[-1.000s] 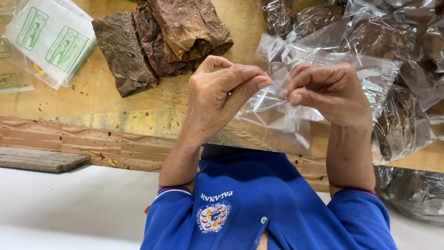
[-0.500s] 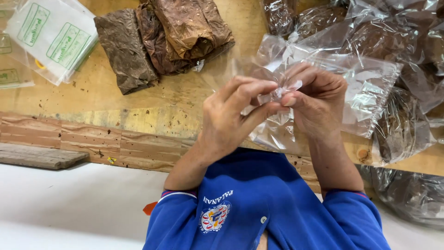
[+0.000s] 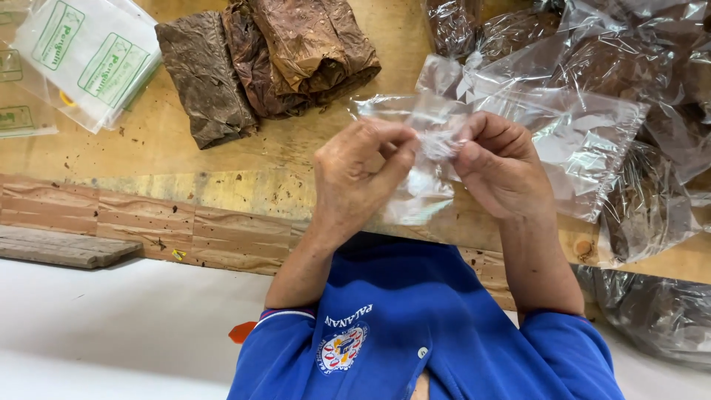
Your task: Packaging dried tobacco leaves into plastic bags at a wooden workbench.
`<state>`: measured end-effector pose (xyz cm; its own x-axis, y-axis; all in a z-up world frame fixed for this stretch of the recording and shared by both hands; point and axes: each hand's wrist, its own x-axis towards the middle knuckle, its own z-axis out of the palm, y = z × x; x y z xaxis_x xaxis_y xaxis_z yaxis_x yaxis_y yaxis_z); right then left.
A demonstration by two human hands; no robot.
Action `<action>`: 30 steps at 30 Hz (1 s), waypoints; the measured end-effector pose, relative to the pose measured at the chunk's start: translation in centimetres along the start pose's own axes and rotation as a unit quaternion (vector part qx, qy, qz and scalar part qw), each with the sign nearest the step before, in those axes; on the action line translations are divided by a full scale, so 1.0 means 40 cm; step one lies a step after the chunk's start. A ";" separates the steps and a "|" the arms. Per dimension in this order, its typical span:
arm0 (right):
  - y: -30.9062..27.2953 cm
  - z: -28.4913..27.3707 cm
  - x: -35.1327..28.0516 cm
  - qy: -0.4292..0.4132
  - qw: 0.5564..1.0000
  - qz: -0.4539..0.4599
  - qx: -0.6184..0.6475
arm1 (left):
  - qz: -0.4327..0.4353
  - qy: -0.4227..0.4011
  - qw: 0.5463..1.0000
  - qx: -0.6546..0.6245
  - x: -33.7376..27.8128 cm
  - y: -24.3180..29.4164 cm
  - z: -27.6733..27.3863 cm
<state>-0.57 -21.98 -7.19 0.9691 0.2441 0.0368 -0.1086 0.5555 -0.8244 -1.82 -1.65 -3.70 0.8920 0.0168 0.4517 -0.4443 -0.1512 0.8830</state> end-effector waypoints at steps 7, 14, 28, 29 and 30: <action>0.006 -0.047 -0.025 0.029 0.984 0.024 0.173 | 0.036 0.042 0.992 0.112 -0.027 -0.081 0.018; 0.031 -0.032 -0.010 -0.011 0.997 -0.025 -0.068 | -0.210 0.063 0.923 -0.315 0.002 -0.059 0.030; -0.019 0.003 -0.053 0.100 0.939 -0.209 -0.254 | -0.010 -0.012 0.997 0.073 -0.017 -0.127 0.059; -0.016 -0.017 -0.074 0.069 0.944 -0.182 -0.266 | 0.029 0.019 0.990 0.136 -0.013 -0.154 0.054; -0.026 -0.011 -0.087 0.065 0.945 -0.180 -0.264 | 0.027 0.023 0.990 0.139 -0.012 -0.157 0.050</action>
<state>-3.74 -23.77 -6.72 0.9451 -0.0035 0.3268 0.3255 0.1009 -0.9401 0.73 -2.69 -9.72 0.8605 0.0451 0.5075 -0.4451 -0.4182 0.7918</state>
